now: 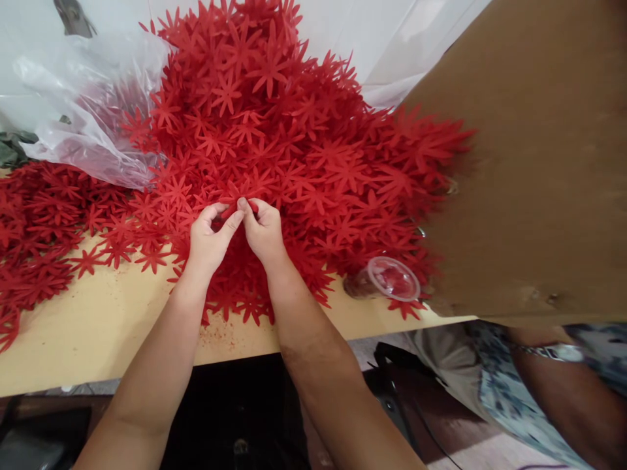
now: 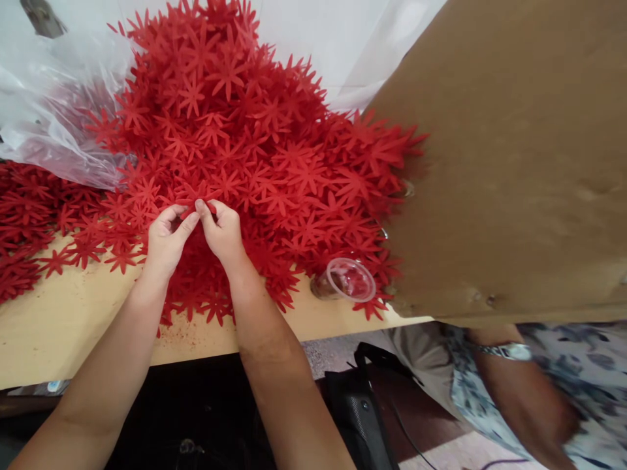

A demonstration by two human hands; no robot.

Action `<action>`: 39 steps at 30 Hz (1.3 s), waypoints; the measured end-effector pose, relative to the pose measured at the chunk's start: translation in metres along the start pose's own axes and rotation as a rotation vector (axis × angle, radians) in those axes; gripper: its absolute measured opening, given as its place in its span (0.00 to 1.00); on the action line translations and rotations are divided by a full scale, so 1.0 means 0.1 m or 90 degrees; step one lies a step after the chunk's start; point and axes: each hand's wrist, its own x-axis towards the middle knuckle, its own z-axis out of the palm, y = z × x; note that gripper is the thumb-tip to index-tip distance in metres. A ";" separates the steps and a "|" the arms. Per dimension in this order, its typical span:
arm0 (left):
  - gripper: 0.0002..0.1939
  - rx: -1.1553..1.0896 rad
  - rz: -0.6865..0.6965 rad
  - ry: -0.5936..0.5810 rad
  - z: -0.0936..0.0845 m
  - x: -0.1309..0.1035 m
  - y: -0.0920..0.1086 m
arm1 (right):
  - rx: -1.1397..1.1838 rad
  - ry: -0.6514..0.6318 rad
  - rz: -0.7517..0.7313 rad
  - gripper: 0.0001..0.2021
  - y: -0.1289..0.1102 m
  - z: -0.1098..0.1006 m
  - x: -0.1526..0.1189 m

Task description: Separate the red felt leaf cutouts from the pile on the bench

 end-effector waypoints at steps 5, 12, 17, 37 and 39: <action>0.06 0.031 0.008 0.048 -0.01 0.01 -0.02 | -0.033 -0.010 -0.047 0.17 0.04 0.03 -0.01; 0.06 0.067 0.014 0.064 -0.02 0.02 0.00 | 0.038 0.198 -0.058 0.13 0.19 -0.08 0.12; 0.08 0.024 0.037 0.084 -0.05 0.07 -0.06 | 0.089 0.268 0.015 0.17 0.19 -0.19 0.18; 0.12 -0.021 0.062 0.104 -0.04 0.02 0.02 | 0.107 -0.120 0.051 0.23 -0.05 -0.02 0.01; 0.12 -0.080 0.047 0.143 -0.08 0.06 0.00 | 0.120 -0.133 0.061 0.23 -0.02 -0.03 0.03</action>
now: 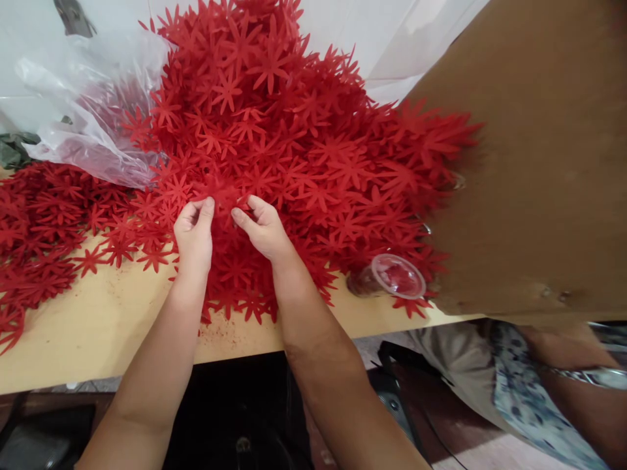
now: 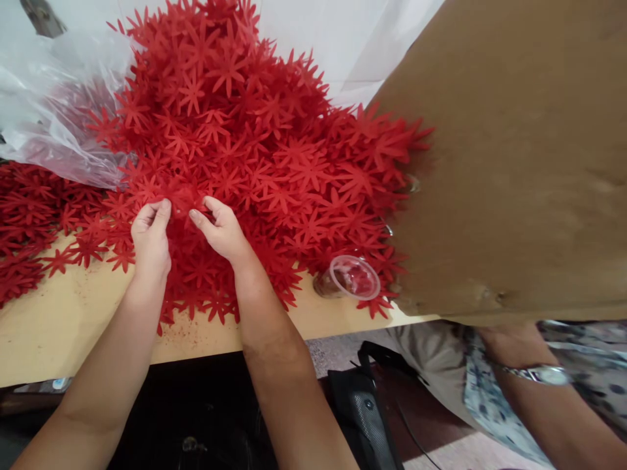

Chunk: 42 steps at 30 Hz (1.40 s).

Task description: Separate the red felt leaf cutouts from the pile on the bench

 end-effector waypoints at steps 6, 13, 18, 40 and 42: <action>0.14 -0.047 -0.052 0.045 -0.09 0.11 -0.05 | -0.013 0.067 0.014 0.25 0.03 -0.07 0.02; 0.14 -0.075 -0.013 -0.020 0.01 0.01 0.01 | 0.002 0.115 0.007 0.24 0.01 -0.04 0.02; 0.16 -0.041 -0.010 -0.150 0.06 -0.04 0.04 | 0.001 0.100 0.038 0.26 0.04 -0.04 0.03; 0.07 0.168 0.153 -0.012 -0.09 0.08 0.00 | -0.217 0.253 -0.157 0.24 0.12 -0.18 0.03; 0.06 0.212 0.162 -0.059 -0.07 0.03 0.02 | -0.207 0.195 -0.182 0.21 0.04 -0.15 -0.01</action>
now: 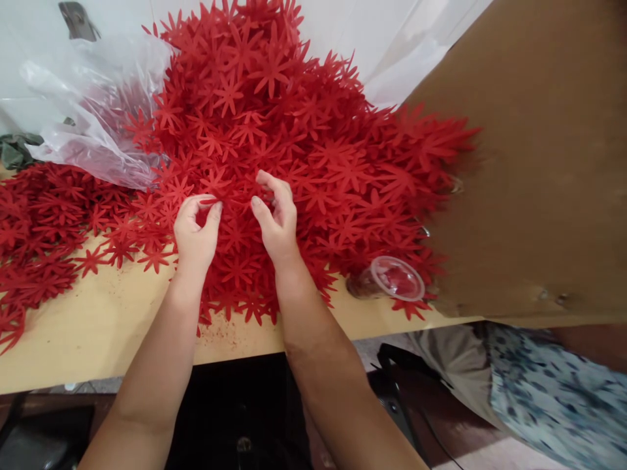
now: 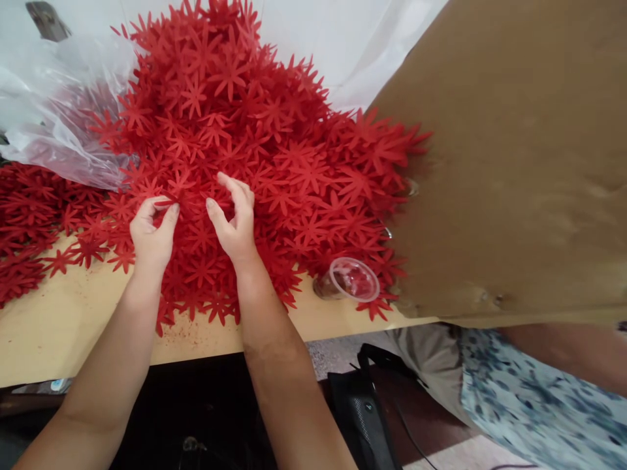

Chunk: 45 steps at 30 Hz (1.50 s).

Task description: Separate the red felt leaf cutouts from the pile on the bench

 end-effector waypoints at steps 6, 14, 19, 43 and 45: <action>0.07 0.103 -0.032 -0.115 0.08 -0.09 0.02 | 0.169 -0.105 0.097 0.15 -0.12 0.10 -0.03; 0.06 0.005 -0.070 -0.112 0.11 -0.08 0.01 | 0.257 -0.039 0.188 0.16 -0.05 0.13 0.01; 0.08 -0.077 -0.090 -0.091 0.09 -0.06 0.04 | 0.229 0.046 0.217 0.21 -0.01 0.10 0.03; 0.13 -0.167 -0.185 0.090 0.02 0.03 -0.08 | 0.224 -0.144 0.218 0.22 0.03 0.10 0.00; 0.17 -0.068 -0.106 0.119 0.00 0.01 -0.07 | 0.198 -0.105 0.218 0.23 0.06 0.09 0.01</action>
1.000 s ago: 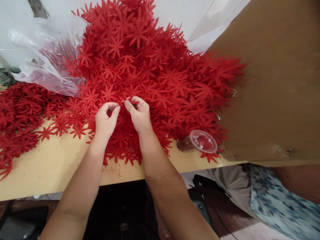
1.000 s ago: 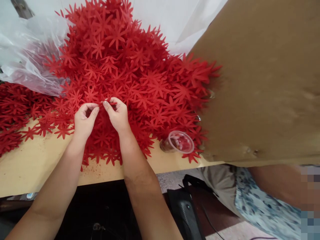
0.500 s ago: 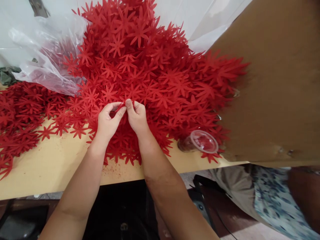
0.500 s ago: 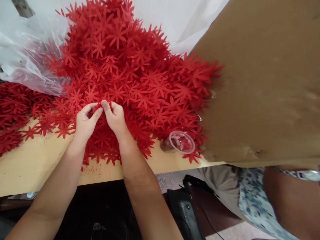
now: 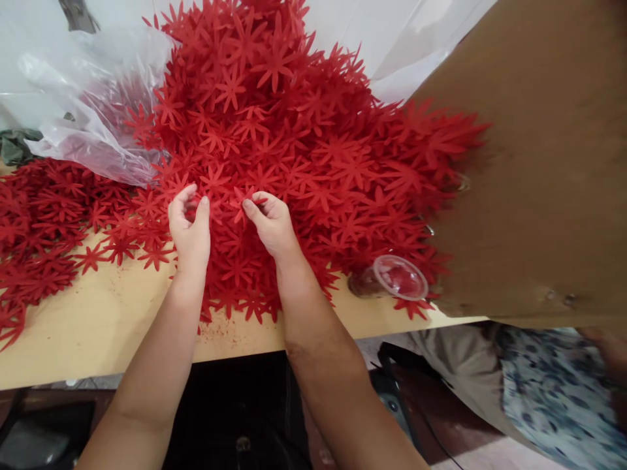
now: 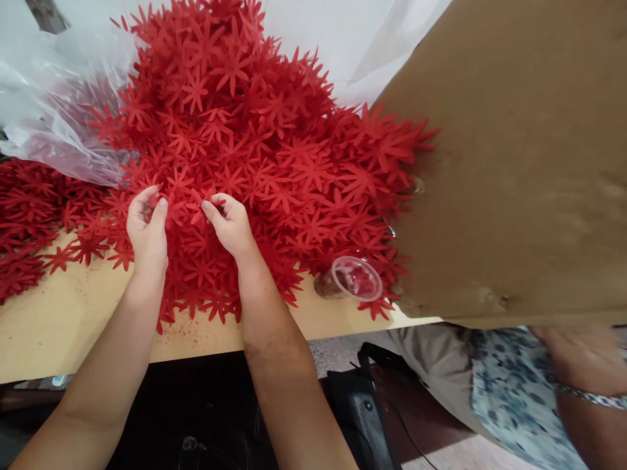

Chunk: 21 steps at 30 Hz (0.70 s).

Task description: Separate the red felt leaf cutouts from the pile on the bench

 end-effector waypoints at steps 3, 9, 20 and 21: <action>0.21 0.118 0.135 0.033 -0.04 -0.04 0.06 | -0.037 0.050 0.011 0.25 0.00 -0.02 0.01; 0.14 0.141 0.211 -0.139 0.03 -0.17 0.19 | -0.032 0.028 0.009 0.27 -0.11 0.03 -0.05; 0.09 -0.029 -0.016 -0.094 0.05 -0.05 0.00 | 0.040 -0.052 0.002 0.21 -0.07 0.00 -0.03; 0.10 -0.035 -0.019 -0.099 0.06 -0.05 -0.01 | 0.028 -0.052 -0.002 0.21 -0.06 -0.01 -0.03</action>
